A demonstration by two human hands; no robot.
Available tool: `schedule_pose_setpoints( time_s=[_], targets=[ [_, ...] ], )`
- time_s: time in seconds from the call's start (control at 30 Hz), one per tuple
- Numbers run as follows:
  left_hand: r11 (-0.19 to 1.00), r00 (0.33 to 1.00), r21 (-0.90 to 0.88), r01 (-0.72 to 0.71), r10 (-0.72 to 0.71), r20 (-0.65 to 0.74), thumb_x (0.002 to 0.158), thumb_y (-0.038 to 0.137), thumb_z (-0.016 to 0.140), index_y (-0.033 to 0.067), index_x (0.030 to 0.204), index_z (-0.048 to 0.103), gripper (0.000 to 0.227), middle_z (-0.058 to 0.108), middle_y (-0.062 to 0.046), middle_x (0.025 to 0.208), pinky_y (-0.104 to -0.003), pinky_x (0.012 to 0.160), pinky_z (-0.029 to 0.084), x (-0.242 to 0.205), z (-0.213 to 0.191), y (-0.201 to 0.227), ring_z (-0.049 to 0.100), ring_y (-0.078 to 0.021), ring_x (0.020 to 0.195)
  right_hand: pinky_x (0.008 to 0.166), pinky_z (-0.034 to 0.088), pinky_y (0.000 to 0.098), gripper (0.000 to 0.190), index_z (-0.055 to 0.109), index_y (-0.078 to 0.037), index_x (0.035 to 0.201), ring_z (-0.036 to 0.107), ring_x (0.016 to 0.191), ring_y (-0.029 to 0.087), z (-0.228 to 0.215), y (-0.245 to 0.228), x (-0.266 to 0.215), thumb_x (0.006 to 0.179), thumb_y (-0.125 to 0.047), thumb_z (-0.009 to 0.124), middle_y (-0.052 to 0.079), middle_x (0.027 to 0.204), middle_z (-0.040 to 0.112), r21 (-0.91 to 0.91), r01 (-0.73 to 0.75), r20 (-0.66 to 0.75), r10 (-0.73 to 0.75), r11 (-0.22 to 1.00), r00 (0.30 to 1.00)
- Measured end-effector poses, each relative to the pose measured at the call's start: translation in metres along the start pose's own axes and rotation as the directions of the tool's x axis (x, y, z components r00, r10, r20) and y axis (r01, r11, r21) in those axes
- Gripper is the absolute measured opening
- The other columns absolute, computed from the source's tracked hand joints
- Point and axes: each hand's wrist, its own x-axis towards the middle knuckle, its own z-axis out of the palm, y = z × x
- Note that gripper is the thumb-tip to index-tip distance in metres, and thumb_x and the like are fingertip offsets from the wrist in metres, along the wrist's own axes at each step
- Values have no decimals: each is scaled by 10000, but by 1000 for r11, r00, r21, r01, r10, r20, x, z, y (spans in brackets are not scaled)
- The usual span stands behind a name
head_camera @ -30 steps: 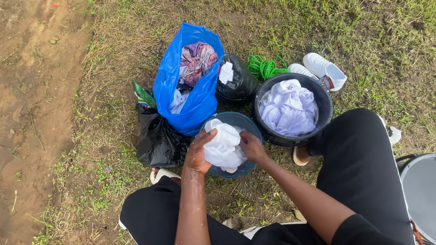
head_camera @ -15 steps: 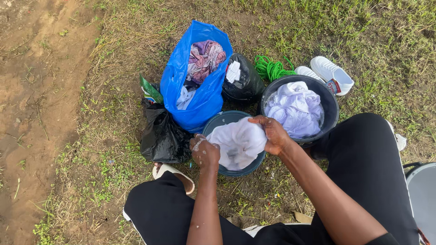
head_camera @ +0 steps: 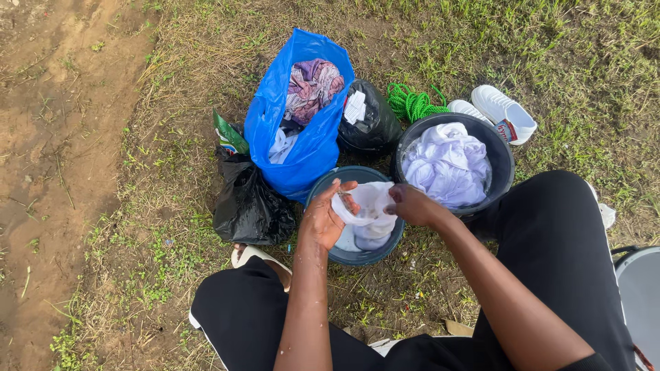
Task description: The person washes white fabric by hand in a bucket of soapy water, wrings it out, and then takes out and opens white clothing from a bag.
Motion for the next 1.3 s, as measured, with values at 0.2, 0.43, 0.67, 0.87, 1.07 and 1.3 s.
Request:
schedule_pose_setpoints(
  time_s=[0.2,0.43,0.67,0.87,1.07,1.3],
  targets=[
    [495,992,868,44,85,-98,938,522,596,71,1034,848,526,645,-29,806,-348,694,479,-65,106,34,575,-171,741,1022,489,443,828,496,-150,1491,612,1210,398,39,18,1,694,-43,691,216,1338,618,-414,224,176,-163,883,971],
    [637,965,725,-263,180,191,970,605,607,-1,1040,808,643,737,-62,765,-302,720,506,-93,114,81,639,-108,773,951,539,501,415,616,-105,1360,595,1246,402,52,40,5,949,-155,613,206,1368,593,-842,-69,-147,-104,535,984],
    [-83,914,924,372,206,-349,648,469,960,-23,980,772,623,735,-174,833,-403,699,549,-71,57,85,700,-235,728,908,527,384,464,718,-42,1209,711,1001,269,-31,20,20,804,-263,766,170,1095,729,-436,404,122,-392,804,912],
    [392,960,902,180,129,-248,886,401,811,51,877,711,364,717,-111,800,-423,818,528,-48,19,72,661,-211,778,828,518,442,557,716,-84,1264,658,919,244,-29,-9,-3,935,-520,610,134,1071,730,205,-7,175,-30,979,984],
    [983,965,18,-180,180,-190,939,296,837,147,783,565,347,587,13,773,-488,831,564,-20,-22,53,641,-231,854,1066,523,447,645,764,-106,1261,672,1173,317,-8,41,16,788,-542,804,187,1276,687,-765,276,345,8,582,939],
    [945,910,-320,-73,-68,-408,873,150,728,-15,963,600,228,671,-190,942,-630,914,559,1,-30,22,689,-381,957,1027,557,428,549,552,39,1272,711,1110,285,0,33,21,914,-321,761,197,1190,708,776,-42,187,-166,629,968]
  ],
)
